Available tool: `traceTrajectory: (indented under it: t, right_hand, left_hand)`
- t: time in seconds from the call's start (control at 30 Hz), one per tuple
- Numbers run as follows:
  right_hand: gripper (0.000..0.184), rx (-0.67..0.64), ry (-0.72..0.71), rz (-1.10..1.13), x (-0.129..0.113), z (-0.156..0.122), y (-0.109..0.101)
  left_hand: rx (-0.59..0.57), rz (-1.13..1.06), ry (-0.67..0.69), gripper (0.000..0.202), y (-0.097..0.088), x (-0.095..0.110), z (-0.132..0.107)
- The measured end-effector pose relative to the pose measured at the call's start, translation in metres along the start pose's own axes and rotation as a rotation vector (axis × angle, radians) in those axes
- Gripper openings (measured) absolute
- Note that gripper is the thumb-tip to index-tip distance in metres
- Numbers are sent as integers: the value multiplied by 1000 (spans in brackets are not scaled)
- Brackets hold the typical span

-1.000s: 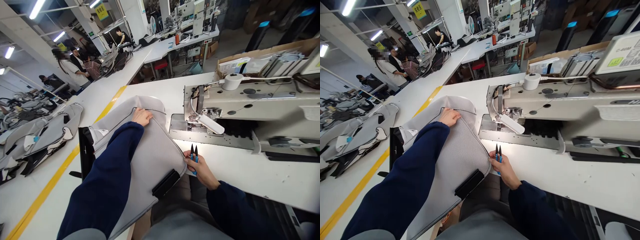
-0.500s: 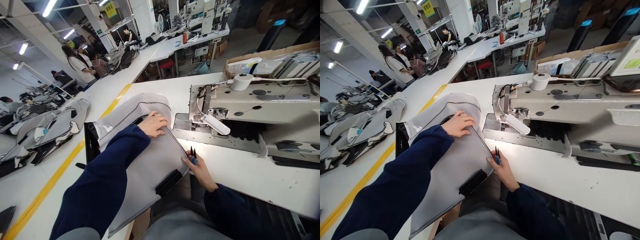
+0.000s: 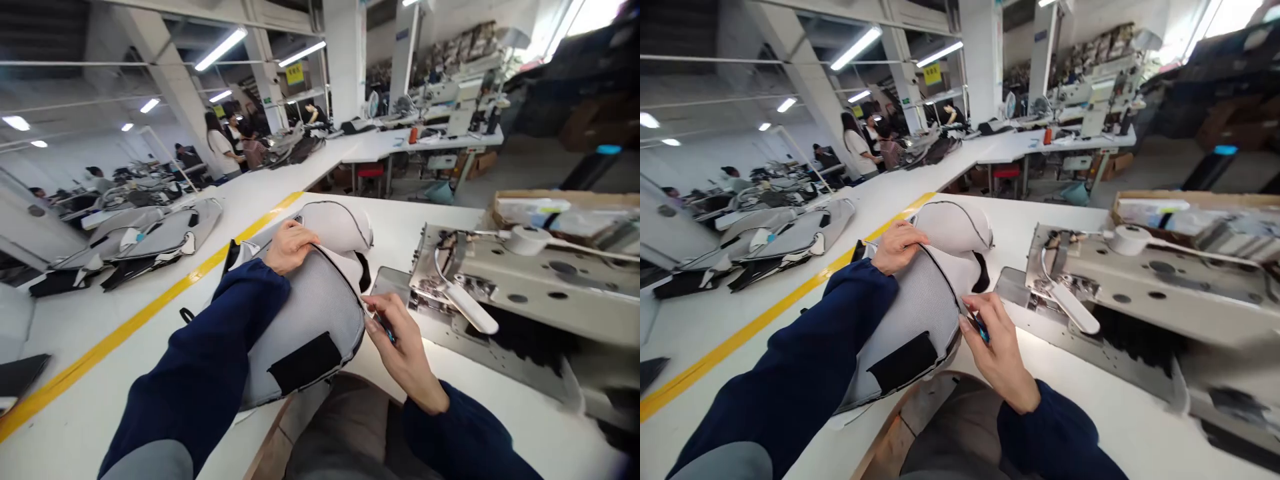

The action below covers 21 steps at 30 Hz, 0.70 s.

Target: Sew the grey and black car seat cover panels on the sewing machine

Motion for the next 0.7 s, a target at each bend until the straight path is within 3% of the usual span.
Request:
traceTrajectory:
  t: [0.13,0.27,0.37,0.43,0.5,0.57,0.63,0.7]
  right_hand:
    - [57,-159,-272,-138,-6,5,36]
    - [69,-318,-376,-418,-4,-13,91]
    - [60,-432,-422,-540,-4,-30,124]
    - [53,-519,-496,-511,-4,-39,136]
    - [50,-571,-548,-461,-4,-44,140]
    - [50,-581,-558,-442,-3,-45,140]
    - [50,-560,-555,-434,-1,-43,140]
    - [48,-539,-554,-411,1,-42,140]
  left_hand:
    - [189,-140,-211,21,-7,-17,-23]
    - [175,-232,-440,32,10,-25,-77]
    - [-18,-387,-591,42,15,-26,-119]
    - [-123,-512,-732,50,4,-22,-138]
    - [-177,-534,-914,55,-21,-13,-148]
    - [-341,-507,-1038,58,-53,5,-150]
    - [-638,-506,-1035,61,-83,31,-149]
    - [-822,-482,-988,54,-103,57,-148]
Point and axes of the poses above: each hand's wrist, its own z-axis towards the middle knuckle, its own y-axis out of the palm, x = y × z, the point moved 1 cm from there along z, towards the middle knuckle, and after that the axes turned 11 degrees about z, right-handed, at the moved point
